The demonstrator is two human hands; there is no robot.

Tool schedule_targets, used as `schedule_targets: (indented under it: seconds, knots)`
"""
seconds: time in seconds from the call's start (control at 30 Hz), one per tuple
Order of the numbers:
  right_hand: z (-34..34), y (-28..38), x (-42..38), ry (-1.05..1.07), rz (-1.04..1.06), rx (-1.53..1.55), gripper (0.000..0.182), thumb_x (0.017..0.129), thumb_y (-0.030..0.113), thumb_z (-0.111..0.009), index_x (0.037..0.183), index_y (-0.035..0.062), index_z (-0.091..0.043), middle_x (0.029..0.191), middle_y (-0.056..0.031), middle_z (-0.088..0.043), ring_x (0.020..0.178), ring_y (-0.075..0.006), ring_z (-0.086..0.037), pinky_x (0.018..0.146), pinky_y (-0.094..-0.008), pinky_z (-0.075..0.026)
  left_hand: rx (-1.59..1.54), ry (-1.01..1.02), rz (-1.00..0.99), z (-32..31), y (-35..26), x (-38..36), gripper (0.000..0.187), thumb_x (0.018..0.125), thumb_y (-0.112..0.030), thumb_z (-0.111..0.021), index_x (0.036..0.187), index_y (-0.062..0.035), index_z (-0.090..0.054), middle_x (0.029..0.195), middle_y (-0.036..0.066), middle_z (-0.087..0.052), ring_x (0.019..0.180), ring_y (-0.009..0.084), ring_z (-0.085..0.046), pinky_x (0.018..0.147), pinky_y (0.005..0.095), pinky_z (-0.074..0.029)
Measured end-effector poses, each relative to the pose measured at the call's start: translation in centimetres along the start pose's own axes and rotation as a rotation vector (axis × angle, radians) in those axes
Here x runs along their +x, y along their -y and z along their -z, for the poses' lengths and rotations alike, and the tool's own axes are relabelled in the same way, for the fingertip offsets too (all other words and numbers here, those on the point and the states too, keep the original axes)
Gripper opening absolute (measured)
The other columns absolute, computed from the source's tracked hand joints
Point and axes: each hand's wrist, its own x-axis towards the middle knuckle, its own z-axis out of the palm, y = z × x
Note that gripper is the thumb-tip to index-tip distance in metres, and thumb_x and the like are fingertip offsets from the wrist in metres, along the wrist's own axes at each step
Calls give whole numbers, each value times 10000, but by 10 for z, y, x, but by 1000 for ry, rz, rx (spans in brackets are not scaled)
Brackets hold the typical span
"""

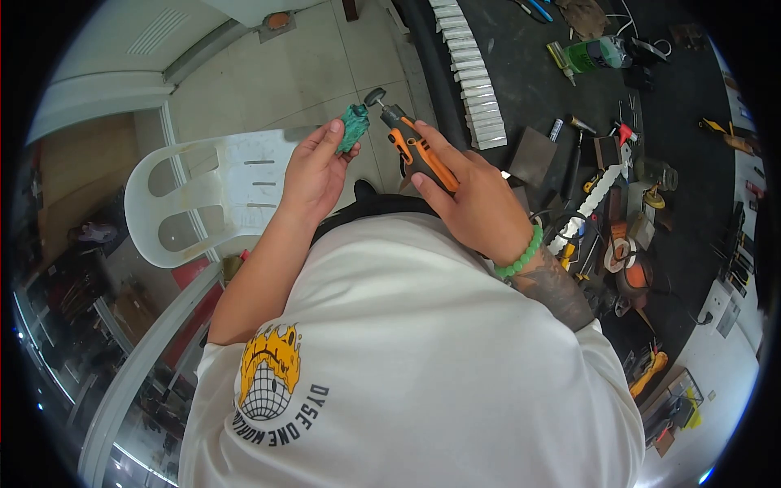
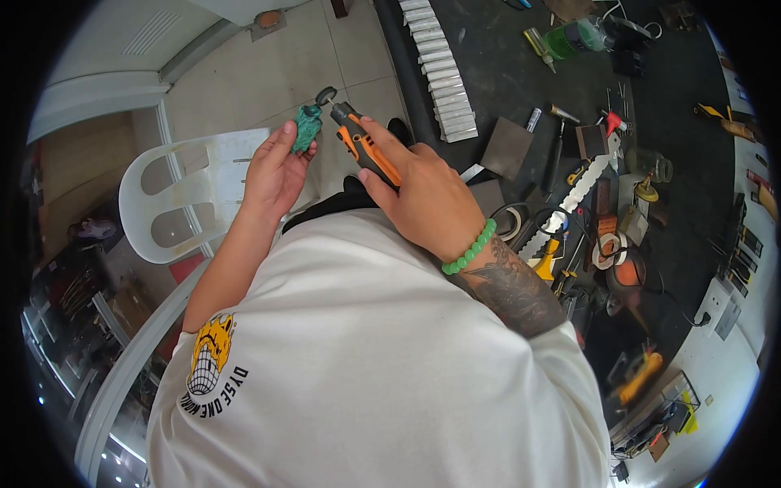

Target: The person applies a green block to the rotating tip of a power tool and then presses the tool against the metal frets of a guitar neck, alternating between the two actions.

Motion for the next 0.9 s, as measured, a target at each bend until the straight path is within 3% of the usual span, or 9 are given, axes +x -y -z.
schedule_targets:
  seconds: [0.33, 0.4, 0.83, 0.9]
  knots:
    - [-3, 3, 1, 6, -12, -6, 647, 967, 262, -707, 1559, 193, -454, 804, -177, -638, 748, -334, -661, 704, -424, -544, 28, 2, -15, 4, 3, 4, 300, 1025, -284, -682, 1185, -30, -689, 1134, 48, -707, 1024, 148, -603, 963, 346, -471]
    - [-3, 3, 2, 19, -22, 24, 646, 973, 325, -685, 1564, 252, -436, 833, -220, -618, 728, -410, -694, 678, -479, -572, 3, 11, -27, 3, 3, 5, 301, 1026, -279, -681, 1188, -25, -686, 1130, 49, -709, 1025, 147, -606, 964, 344, -472]
    - [0, -5, 1, -9, -43, 91, 645, 966, 316, -684, 1560, 253, -442, 890, -246, -640, 835, -440, -706, 746, -499, -577, 61, 14, -11, 1, 5, 9, 330, 1020, -294, -690, 1192, -12, -682, 1139, 60, -704, 1007, 152, -594, 952, 329, -470]
    - [-3, -24, 4, -124, -53, 114, 641, 961, 318, -687, 1555, 267, -451, 908, -260, -646, 874, -447, -706, 770, -502, -576, 51, -1, -10, 2, 8, 8, 348, 1014, -297, -699, 1201, -4, -678, 1142, 63, -700, 1005, 154, -592, 955, 330, -471]
